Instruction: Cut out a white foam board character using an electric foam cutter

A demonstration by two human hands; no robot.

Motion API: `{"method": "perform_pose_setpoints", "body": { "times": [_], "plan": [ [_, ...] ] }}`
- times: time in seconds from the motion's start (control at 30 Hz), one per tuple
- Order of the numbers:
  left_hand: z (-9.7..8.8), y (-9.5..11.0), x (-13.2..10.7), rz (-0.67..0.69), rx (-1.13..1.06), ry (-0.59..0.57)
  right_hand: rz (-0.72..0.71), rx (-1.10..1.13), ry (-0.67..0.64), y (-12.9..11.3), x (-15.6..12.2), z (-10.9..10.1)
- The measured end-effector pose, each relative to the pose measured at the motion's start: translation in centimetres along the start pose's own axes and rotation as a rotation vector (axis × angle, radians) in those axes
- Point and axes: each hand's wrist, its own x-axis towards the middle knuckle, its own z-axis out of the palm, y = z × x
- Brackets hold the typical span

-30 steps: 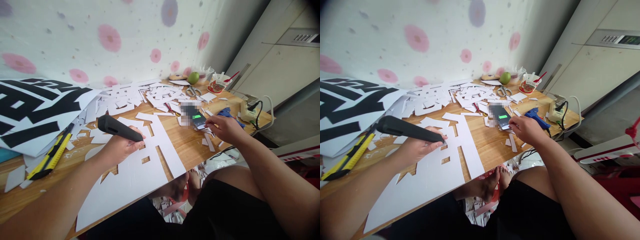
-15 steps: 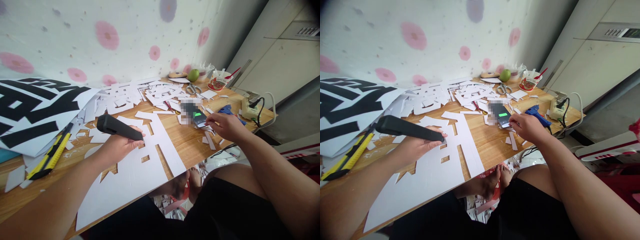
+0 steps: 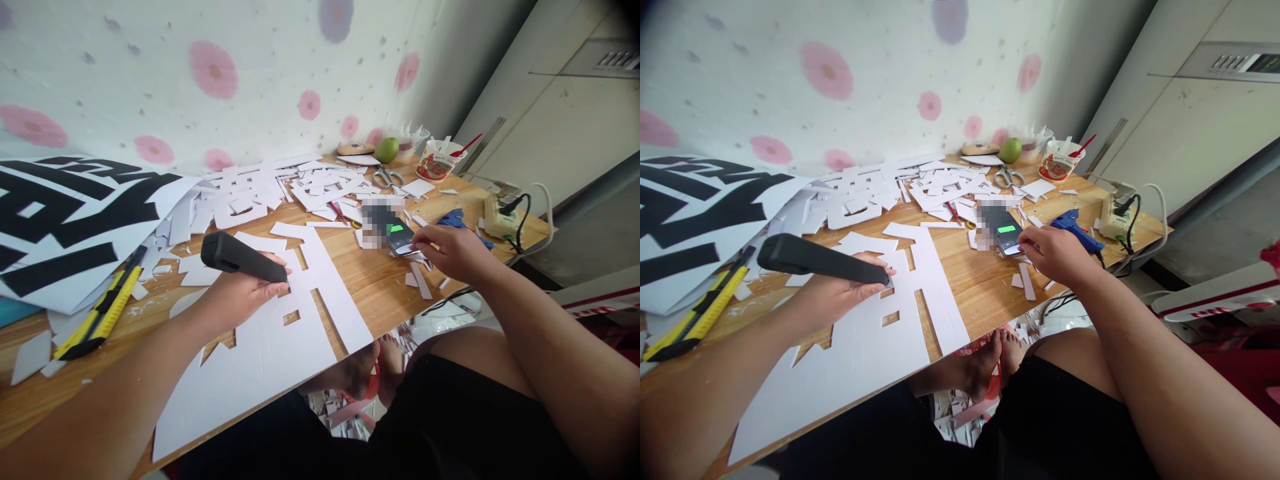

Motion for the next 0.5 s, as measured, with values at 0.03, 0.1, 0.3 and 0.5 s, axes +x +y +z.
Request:
{"method": "perform_pose_setpoints", "body": {
  "times": [0.03,0.1,0.3,0.5],
  "plan": [
    [-0.01,-0.01,0.00,-0.002,-0.002,-0.001,-0.005,-0.001,0.001,-0.08,-0.01,-0.03],
    [-0.03,-0.05,0.01,0.000,-0.005,-0.004,-0.018,-0.003,0.007,-0.16,-0.02,-0.04],
    [-0.06,0.04,0.04,0.005,-0.006,0.001,-0.015,-0.002,0.019,-0.10,0.00,0.02],
    [0.00,0.38,-0.02,-0.039,-0.009,0.006,0.002,0.003,-0.015,-0.13,-0.01,-0.07]
  ]
}}
